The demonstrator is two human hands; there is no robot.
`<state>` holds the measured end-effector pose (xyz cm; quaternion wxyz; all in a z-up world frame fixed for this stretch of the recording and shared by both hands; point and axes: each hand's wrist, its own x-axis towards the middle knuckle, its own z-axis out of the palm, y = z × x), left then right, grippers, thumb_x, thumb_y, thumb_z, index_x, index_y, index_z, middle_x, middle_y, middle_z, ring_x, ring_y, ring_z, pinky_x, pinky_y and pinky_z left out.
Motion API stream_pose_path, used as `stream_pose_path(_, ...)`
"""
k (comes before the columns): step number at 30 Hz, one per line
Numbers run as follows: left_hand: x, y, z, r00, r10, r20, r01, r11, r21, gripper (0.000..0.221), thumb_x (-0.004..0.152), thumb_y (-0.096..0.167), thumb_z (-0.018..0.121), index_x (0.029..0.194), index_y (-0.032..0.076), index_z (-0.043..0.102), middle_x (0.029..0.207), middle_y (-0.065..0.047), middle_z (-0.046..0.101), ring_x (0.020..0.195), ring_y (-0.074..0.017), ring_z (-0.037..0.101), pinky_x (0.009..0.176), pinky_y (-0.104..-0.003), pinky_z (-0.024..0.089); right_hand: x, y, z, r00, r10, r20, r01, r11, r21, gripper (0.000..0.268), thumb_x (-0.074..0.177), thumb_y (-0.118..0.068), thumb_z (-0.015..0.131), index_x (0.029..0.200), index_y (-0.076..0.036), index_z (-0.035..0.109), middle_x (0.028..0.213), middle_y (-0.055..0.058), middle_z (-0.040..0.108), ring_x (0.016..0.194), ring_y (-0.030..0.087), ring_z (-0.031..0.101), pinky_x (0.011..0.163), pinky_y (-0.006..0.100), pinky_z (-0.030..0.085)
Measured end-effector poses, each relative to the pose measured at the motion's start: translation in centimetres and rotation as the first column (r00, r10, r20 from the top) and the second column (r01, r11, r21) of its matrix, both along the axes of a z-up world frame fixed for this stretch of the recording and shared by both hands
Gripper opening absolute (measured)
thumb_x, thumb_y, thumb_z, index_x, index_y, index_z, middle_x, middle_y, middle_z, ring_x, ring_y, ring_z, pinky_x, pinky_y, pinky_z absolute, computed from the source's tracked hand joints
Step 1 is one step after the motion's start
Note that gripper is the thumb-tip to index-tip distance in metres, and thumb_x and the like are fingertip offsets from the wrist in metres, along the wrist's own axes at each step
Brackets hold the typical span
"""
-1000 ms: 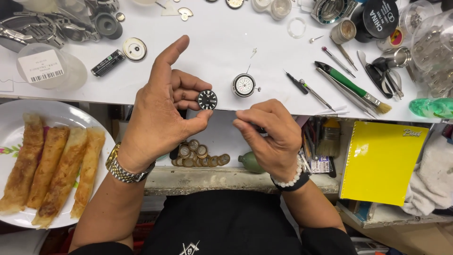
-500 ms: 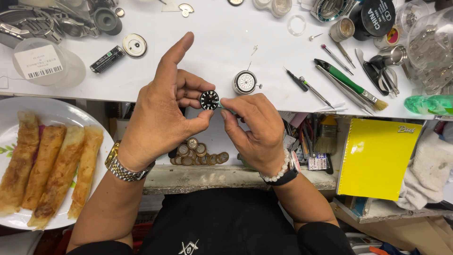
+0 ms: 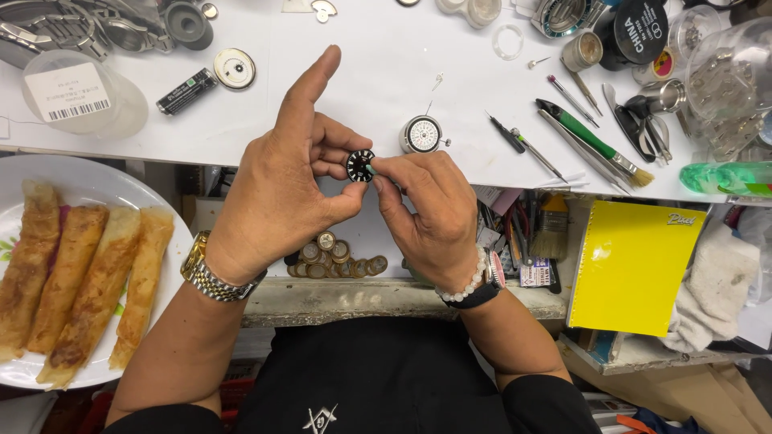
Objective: The person is performing a delicate watch repair, specifically installing the hands onto the watch dial using tweezers and a small screwdriver.
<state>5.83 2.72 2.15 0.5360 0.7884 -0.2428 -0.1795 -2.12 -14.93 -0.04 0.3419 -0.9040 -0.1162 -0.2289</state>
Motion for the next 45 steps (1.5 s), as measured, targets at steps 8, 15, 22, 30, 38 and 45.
stream_pose_path(8,0.0,0.2,-0.4,0.999,-0.019,0.038,0.02,1.0,-0.015,0.102,0.083,0.005,0.078,0.161,0.02,0.015,0.112,-0.005,0.077,0.094,-0.0107,0.074,0.092,-0.022,0.063,0.2,0.2,0.0,1.0,-0.005,0.031,0.006,0.999,-0.044,0.012,0.1,0.004,0.067,0.11,0.0,0.068,0.093,0.013,0.066,0.081,0.027,0.063,0.073,0.038,0.052)
stream_pose_path(15,0.1,0.3,-0.1,1.0,-0.019,0.014,0.019,1.0,-0.007,0.104,0.083,0.005,0.08,0.162,0.019,0.014,0.111,-0.006,0.077,0.091,-0.0103,0.074,0.092,-0.022,0.062,-0.6,-0.2,-0.5,0.999,-0.029,0.02,0.028,0.997,0.076,0.01,0.103,-0.003,0.063,0.111,0.001,0.067,0.097,0.015,0.067,0.081,0.024,0.06,0.067,0.032,0.049)
stream_pose_path(22,0.1,0.0,0.2,1.0,-0.019,0.007,0.019,1.0,0.003,0.102,0.083,0.004,0.078,0.161,0.018,0.015,0.11,-0.005,0.077,0.09,-0.0098,0.074,0.092,-0.022,0.062,-0.3,0.0,-0.4,0.999,-0.02,0.034,0.019,0.999,0.029,0.011,0.103,-0.004,0.063,0.111,0.001,0.067,0.095,0.014,0.068,0.082,0.028,0.063,0.074,0.038,0.051)
stream_pose_path(30,0.0,-0.1,0.4,1.0,-0.014,-0.009,0.014,1.0,0.004,0.101,0.081,0.004,0.077,0.161,0.018,0.017,0.109,-0.005,0.076,0.091,-0.0095,0.072,0.092,-0.021,0.061,0.3,0.4,-0.6,0.995,-0.047,0.082,0.051,0.998,-0.045,0.007,0.1,0.0,0.065,0.106,0.0,0.069,0.091,0.013,0.067,0.08,0.028,0.063,0.072,0.038,0.052)
stream_pose_path(38,0.0,0.0,0.7,1.0,-0.01,-0.017,0.01,1.0,0.015,0.101,0.081,0.004,0.078,0.161,0.018,0.017,0.109,-0.005,0.076,0.086,-0.0091,0.071,0.089,-0.021,0.061,-0.6,-0.3,-1.0,0.996,-0.068,0.064,0.064,0.996,0.059,0.009,0.1,-0.002,0.063,0.108,0.0,0.067,0.094,0.015,0.067,0.081,0.026,0.062,0.064,0.032,0.05)
stream_pose_path(45,-0.1,-0.2,0.9,1.0,0.002,-0.029,-0.001,1.0,0.022,0.102,0.081,0.004,0.078,0.161,0.018,0.016,0.11,-0.004,0.076,0.085,-0.0088,0.071,0.089,-0.021,0.061,-1.2,-0.5,-0.9,0.995,-0.084,0.048,0.077,0.986,0.146,0.011,0.098,0.001,0.066,0.108,-0.002,0.067,0.095,0.013,0.068,0.08,0.023,0.061,0.063,0.03,0.05)
